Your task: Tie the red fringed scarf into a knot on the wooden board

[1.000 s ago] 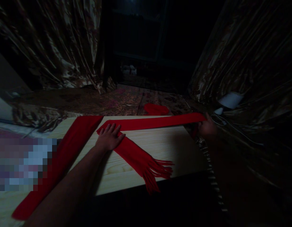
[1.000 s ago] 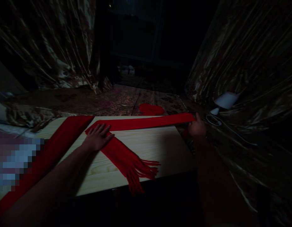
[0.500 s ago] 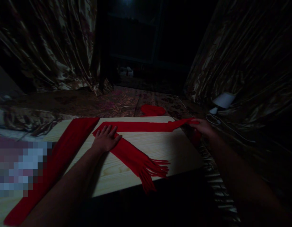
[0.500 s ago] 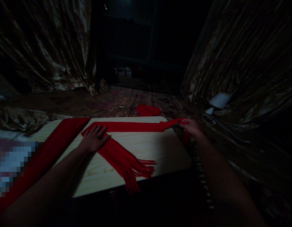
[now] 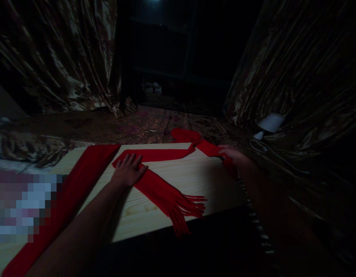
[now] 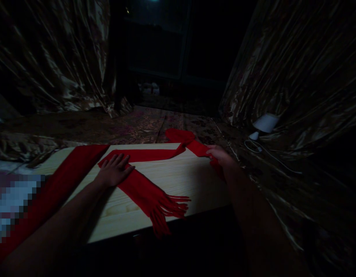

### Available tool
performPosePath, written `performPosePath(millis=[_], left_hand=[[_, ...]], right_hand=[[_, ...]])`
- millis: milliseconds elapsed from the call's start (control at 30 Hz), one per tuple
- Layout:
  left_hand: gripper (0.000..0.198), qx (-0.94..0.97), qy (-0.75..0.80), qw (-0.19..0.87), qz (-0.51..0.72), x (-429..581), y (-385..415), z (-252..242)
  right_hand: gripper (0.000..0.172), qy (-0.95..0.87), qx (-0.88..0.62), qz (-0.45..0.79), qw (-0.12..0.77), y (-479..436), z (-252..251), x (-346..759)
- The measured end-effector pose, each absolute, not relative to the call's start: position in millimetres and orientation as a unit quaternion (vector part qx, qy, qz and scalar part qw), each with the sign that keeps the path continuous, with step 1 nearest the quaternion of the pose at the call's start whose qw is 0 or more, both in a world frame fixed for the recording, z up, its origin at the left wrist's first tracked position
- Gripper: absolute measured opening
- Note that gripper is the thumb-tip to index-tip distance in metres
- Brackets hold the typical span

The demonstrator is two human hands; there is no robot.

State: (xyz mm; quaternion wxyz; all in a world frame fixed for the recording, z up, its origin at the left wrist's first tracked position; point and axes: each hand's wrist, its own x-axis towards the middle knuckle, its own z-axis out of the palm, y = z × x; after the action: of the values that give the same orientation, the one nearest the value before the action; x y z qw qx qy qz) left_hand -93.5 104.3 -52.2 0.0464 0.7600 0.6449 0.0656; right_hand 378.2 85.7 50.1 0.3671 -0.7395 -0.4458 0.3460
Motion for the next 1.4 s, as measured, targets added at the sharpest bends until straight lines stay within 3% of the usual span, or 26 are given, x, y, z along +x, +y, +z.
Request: performPosePath(millis=[200, 400, 533, 767, 1000, 1100, 1200, 1300, 1400], left_hand=[[0.081, 0.760, 0.644, 0.054, 0.070, -93.9, 104.0, -52.0], [0.080, 0.764, 0.638, 0.048, 0.082, -94.2, 103.8, -53.0], [0.079, 0.762, 0.641, 0.047, 0.079, -93.1, 102.2, -50.0], [0.080, 0.765, 0.638, 0.047, 0.075, -93.4, 101.8, -49.6], [0.080, 0.768, 0.633, 0.041, 0.089, -93.9, 100.8, -51.3], [0.076, 0.767, 0.626, 0.016, 0.138, -92.7, 94.6, -42.5], [0.063, 0.761, 0.601, 0.004, 0.245, -81.3, 80.2, -25.3], [0.044, 0.736, 0.566, 0.166, 0.332, -50.5, 58.5, -9.1], [0.030, 0.603, 0.494, 0.498, 0.380, -1.1, 33.5, -2.1]], right_hand=[[0.052, -0.499, -0.707, 0.406, 0.293, 66.2, 51.3, 370.5], [0.021, -0.611, -0.672, 0.367, 0.201, 41.3, 47.1, 333.0], [0.020, -0.645, -0.649, 0.321, 0.244, 30.0, 30.0, 304.5], [0.021, -0.639, -0.614, 0.393, 0.245, 16.5, 3.8, 274.8], [0.021, -0.667, -0.656, 0.274, 0.221, 11.4, 11.2, 274.2], [0.029, -0.679, -0.677, 0.189, 0.212, 10.6, 12.4, 273.9], [0.026, -0.639, -0.692, 0.224, 0.249, 9.8, 13.2, 265.7], [0.023, -0.533, -0.675, 0.399, 0.317, 10.0, 16.1, 251.5], [0.019, -0.452, -0.622, 0.518, 0.375, 13.4, 20.5, 237.2]])
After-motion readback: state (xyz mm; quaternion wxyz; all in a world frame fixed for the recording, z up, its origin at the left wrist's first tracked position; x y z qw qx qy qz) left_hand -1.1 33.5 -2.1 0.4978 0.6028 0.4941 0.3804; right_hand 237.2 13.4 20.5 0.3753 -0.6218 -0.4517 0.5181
